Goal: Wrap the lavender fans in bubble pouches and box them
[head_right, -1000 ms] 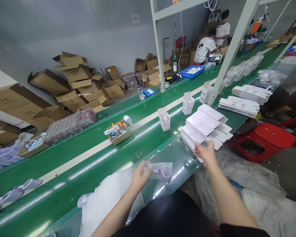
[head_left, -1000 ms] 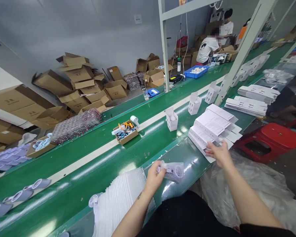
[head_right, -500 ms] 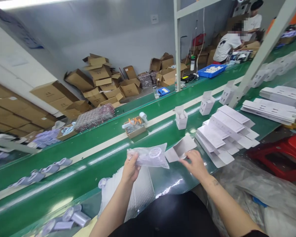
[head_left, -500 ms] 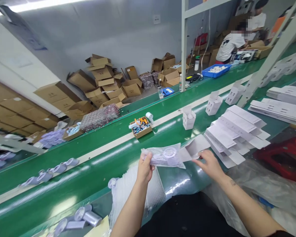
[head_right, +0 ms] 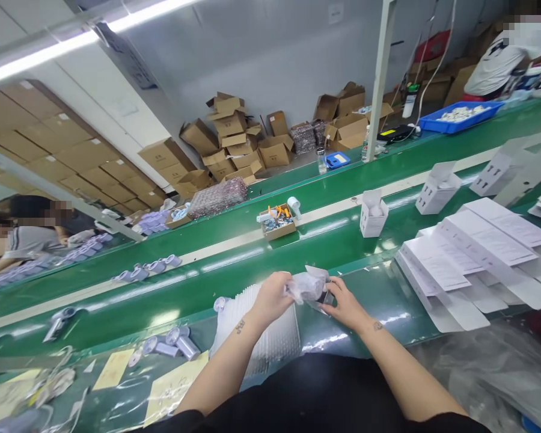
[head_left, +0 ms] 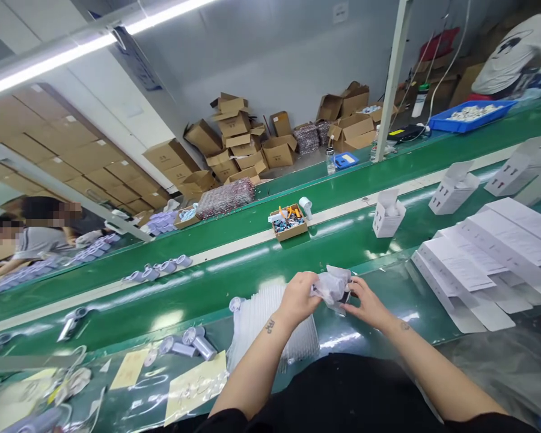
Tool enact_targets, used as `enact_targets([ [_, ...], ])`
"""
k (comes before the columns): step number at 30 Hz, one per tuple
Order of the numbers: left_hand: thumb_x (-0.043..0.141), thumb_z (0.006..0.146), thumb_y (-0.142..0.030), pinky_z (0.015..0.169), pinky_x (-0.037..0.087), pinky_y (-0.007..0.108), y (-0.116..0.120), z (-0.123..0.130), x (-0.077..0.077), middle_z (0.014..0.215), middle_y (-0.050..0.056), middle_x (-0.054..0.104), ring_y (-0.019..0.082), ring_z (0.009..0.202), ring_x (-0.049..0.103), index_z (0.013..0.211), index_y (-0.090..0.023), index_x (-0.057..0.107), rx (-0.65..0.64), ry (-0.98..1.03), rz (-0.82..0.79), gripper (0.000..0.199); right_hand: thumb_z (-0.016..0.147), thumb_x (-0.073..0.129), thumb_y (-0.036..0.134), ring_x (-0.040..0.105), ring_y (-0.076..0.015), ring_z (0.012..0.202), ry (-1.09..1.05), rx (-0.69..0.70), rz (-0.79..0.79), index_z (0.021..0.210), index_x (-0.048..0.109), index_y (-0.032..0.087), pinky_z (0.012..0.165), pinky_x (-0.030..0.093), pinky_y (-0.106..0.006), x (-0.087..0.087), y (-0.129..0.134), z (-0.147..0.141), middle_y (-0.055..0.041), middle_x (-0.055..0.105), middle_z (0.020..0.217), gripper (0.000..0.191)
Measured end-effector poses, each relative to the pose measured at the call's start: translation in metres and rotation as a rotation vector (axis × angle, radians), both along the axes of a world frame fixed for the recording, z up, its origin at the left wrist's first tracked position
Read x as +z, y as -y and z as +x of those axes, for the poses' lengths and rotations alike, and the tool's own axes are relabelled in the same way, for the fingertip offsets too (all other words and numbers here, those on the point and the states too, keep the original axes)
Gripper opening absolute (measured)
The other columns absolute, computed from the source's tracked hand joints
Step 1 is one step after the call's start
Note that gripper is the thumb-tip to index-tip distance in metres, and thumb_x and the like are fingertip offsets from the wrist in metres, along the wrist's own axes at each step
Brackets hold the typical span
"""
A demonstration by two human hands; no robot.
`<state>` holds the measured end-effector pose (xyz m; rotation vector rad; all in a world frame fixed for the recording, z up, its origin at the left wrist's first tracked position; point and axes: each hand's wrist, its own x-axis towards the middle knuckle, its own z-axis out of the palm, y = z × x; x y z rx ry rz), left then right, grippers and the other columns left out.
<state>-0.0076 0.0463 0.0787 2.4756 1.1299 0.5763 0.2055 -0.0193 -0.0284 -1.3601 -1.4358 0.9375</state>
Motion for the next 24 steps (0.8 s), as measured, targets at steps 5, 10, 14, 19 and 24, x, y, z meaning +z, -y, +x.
enact_targets([
  [5, 0.057, 0.078, -0.024, 0.073, 0.045, 0.034, 0.011, 0.049, -0.004, 0.093, 0.008, 0.057, 0.024, 0.088, 0.051, 0.096, -0.019, 0.052, 0.009, -0.326, 0.091, 0.020, 0.062, 0.073, 0.031, 0.046, -0.0251, 0.115, -0.071, 0.044, 0.014, 0.107, 0.056, 0.024, 0.098, 0.039, -0.042, 0.003, -0.002, 0.000, -0.0075, 0.047, 0.125, 0.049],
  [10, 0.052, 0.084, -0.027, 0.079, 0.045, 0.043, 0.020, 0.078, -0.026, 0.100, 0.014, 0.056, 0.028, 0.096, 0.050, 0.108, -0.014, 0.051, 0.029, -0.440, 0.094, 0.027, 0.062, 0.074, 0.034, 0.045, -0.0272, 0.119, -0.094, 0.008, -0.006, 0.108, 0.055, 0.023, 0.104, 0.032, -0.045, -0.005, -0.003, 0.010, -0.0084, 0.049, 0.125, 0.051],
  [14, 0.055, 0.082, -0.045, 0.100, 0.020, 0.065, 0.035, 0.062, -0.049, 0.117, 0.011, 0.055, 0.036, 0.124, 0.033, 0.125, -0.021, 0.046, -0.090, -0.406, 0.132, 0.050, 0.058, 0.076, 0.030, 0.040, -0.0285, 0.125, -0.146, 0.099, -0.033, 0.105, 0.055, 0.023, 0.106, 0.030, -0.047, -0.014, -0.001, 0.011, -0.0102, 0.046, 0.131, 0.051],
  [19, 0.057, 0.079, -0.052, 0.100, 0.008, 0.071, 0.048, 0.058, -0.040, 0.122, 0.009, 0.055, 0.039, 0.132, 0.022, 0.125, -0.026, 0.049, -0.075, -0.400, 0.101, 0.054, 0.052, 0.078, 0.032, 0.046, -0.0318, 0.118, -0.122, 0.112, -0.163, 0.103, 0.054, 0.023, 0.100, 0.036, -0.049, -0.003, -0.017, 0.014, -0.0097, 0.053, 0.122, 0.057],
  [24, 0.044, 0.090, -0.033, 0.100, 0.032, 0.049, 0.048, -0.008, -0.012, 0.109, 0.011, 0.062, 0.026, 0.113, 0.049, 0.117, -0.024, 0.057, 0.306, -0.117, 0.136, 0.031, 0.047, 0.075, 0.044, 0.057, -0.0323, 0.088, 0.204, 0.050, -0.106, 0.104, 0.049, 0.021, 0.077, 0.047, -0.049, 0.002, -0.109, 0.072, -0.0147, 0.055, 0.105, 0.067],
])
